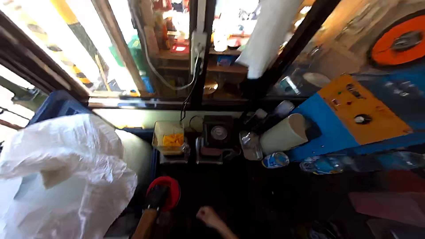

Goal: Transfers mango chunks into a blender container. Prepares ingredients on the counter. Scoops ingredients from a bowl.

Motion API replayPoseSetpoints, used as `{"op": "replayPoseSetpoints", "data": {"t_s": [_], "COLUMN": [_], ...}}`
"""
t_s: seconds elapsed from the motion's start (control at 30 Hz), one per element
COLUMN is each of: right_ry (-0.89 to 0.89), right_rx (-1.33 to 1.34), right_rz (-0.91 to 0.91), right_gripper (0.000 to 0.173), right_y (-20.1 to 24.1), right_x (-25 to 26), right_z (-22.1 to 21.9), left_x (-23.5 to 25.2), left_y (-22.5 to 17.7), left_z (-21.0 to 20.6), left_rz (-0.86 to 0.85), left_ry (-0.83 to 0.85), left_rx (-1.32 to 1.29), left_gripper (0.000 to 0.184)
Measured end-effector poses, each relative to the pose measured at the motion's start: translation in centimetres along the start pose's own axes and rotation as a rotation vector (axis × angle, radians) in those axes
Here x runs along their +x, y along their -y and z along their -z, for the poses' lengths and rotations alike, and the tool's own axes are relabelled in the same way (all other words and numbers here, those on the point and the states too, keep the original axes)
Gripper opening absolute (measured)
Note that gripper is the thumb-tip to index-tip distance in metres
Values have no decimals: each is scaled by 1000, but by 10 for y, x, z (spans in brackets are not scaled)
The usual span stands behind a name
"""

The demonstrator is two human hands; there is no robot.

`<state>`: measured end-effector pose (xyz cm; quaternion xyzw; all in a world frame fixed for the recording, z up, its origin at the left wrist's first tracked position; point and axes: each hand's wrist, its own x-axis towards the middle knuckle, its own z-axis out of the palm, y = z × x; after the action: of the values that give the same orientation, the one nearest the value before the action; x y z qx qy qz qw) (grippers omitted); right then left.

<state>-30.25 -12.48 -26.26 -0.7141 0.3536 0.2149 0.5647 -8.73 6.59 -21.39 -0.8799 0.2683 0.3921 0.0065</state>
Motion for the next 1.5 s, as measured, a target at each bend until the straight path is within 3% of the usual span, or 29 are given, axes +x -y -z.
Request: {"op": "replayPoseSetpoints", "data": {"t_s": [0.03,0.07,0.13,0.2,0.3,0.43,0.47,0.53,0.57,0.6,0.63,0.67,0.77,0.83,0.97,1.13,1.2,1.27,1.37,1.47,1.5], "right_ry": [-42,-66,-96,-106,44,269,278,292,302,306,298,277,233,250,181,430,387,208,10,82,124], "right_rx": [36,28,-83,-235,-506,-1092,-1194,-1220,-1168,-1109,-1073,-1076,-1162,-1211,-1167,-1024,-801,-650,-802,-1018,-1051], "right_rz": [21,39,78,144,274,146,108,81,84,101,118,159,340,366,405,13,-47,-26,128,202,216], "right_gripper": [29,29,32,34,31,27,29,31,33,33,32,29,17,13,20,30,28,28,24,22,24], "right_y": [16,38,87,125,167,182,170,156,151,144,141,141,151,171,151,141,134,151,173,168,163], "right_x": [6,10,25,34,60,112,129,156,163,167,169,169,161,149,150,163,183,180,156,156,157], "right_z": [18,36,65,70,24,-80,-98,-112,-113,-114,-113,-111,-100,-91,-101,-132,-133,-119,-108,-115,-121], "left_x": [-5,-9,-6,-31,-55,-49,-38,-9,-20,-38,-48,-54,-60,-57,-57,-57,-56,-54,-48,-25,-23], "left_y": [-4,-1,13,36,65,82,93,109,105,97,88,80,69,68,66,65,67,68,75,84,87], "left_z": [18,29,54,66,71,45,10,-75,-56,-9,29,50,76,81,86,77,76,77,63,3,13], "left_rz": [79,131,223,385,579,518,472,365,366,398,458,509,484,448,443,400,429,433,398,390,365], "left_ry": [98,92,-44,-45,83,203,72,-510,-317,49,258,300,315,347,420,463,445,422,421,192,329], "left_rx": [-116,-206,-298,-400,-448,-414,-386,-331,-367,-412,-473,-540,-545,-514,-498,-389,-421,-446,-417,-438,-411], "left_gripper": [43,40,36,41,43,45,46,42,43,46,46,44,42,42,42,40,41,42,42,40,42]}}
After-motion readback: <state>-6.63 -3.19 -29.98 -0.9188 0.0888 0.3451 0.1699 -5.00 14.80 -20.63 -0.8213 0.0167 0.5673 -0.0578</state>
